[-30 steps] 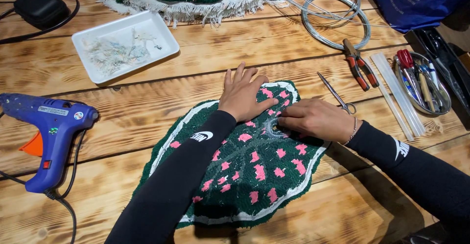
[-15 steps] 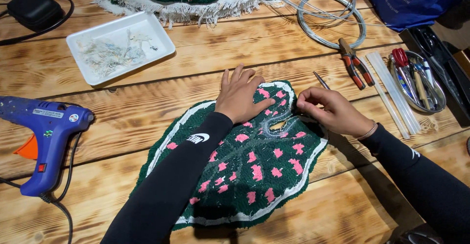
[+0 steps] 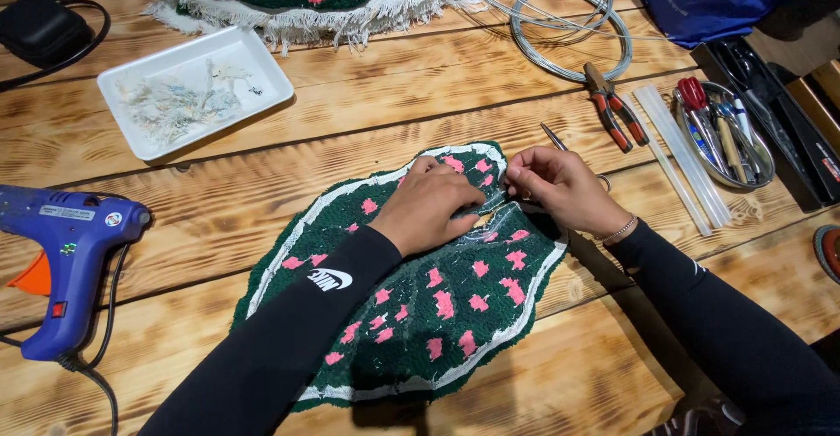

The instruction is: Finishing a leaf-shaped rug by trimming threads and applying structural components.

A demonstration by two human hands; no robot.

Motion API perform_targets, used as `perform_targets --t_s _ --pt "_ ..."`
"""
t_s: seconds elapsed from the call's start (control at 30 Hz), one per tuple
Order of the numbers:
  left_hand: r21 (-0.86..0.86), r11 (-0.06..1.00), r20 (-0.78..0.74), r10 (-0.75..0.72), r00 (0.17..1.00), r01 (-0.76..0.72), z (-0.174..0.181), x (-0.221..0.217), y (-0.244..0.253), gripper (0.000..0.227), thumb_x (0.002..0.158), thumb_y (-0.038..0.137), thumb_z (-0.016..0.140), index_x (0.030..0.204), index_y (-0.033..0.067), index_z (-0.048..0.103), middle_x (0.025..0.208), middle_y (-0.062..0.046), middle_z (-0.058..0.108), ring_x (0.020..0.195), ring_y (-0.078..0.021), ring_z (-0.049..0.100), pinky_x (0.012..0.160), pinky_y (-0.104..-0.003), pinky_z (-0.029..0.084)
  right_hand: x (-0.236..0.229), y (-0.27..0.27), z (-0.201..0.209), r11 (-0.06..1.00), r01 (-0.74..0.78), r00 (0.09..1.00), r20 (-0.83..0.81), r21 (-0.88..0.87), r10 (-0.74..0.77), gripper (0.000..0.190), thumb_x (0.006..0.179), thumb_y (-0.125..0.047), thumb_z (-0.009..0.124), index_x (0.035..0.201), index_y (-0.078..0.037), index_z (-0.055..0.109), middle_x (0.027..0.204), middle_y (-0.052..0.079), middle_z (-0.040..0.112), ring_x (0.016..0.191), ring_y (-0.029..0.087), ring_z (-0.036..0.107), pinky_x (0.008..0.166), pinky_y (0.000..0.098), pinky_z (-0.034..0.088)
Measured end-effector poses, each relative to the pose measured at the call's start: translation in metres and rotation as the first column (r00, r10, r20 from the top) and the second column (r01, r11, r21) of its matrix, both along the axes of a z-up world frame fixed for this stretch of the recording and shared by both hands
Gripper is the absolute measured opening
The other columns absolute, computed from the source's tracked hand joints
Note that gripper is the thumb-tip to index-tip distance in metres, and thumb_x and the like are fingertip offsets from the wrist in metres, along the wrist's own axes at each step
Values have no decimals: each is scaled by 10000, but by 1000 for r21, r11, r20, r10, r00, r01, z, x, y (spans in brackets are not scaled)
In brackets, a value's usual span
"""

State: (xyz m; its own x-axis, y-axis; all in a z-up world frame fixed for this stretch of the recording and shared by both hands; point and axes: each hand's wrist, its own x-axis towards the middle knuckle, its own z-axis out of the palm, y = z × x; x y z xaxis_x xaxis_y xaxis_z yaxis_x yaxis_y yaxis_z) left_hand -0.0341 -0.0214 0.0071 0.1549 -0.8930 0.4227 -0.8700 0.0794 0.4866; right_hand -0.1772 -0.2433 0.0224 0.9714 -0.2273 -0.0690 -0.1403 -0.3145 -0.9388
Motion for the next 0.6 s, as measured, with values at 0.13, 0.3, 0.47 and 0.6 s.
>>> perform_targets --t_s 0.13,0.3,0.47,0.6 --pt "45 999 28 -12 1000 11 3 -4 -3 180 849 263 725 989 167 785 866 -12 702 958 -210 643 960 -424 380 3 -1 1 1000 8 1000 13 26 -8 181 1059 -148 574 1105 10 650 962 7 697 854 67 633 739 225 520" --pt "49 999 76 -4 997 0 4 -8 -8 134 872 264 713 920 167 792 829 -16 681 898 -217 628 884 -420 382 16 -1 1 999 1 999 36 50 -3 182 1050 -128 603 1141 20 656 970 36 705 852 79 658 732 237 537" --pt "2 1000 49 13 999 -13 -7 -10 -12 133 921 245 678 900 130 741 858 -34 660 920 -234 622 864 -420 380 20 9 15 999 -31 991 127 -17 33 220 1001 -106 640 1188 10 644 1067 25 716 976 68 682 836 230 566" --pt "-17 1000 27 13 1000 -12 -11 -9 -14 132 956 221 654 912 101 689 876 -62 634 934 -268 609 839 -418 383 3 -4 19 929 58 997 73 -364 -33 209 986 -186 687 1104 -18 724 992 54 755 873 116 703 778 266 570"
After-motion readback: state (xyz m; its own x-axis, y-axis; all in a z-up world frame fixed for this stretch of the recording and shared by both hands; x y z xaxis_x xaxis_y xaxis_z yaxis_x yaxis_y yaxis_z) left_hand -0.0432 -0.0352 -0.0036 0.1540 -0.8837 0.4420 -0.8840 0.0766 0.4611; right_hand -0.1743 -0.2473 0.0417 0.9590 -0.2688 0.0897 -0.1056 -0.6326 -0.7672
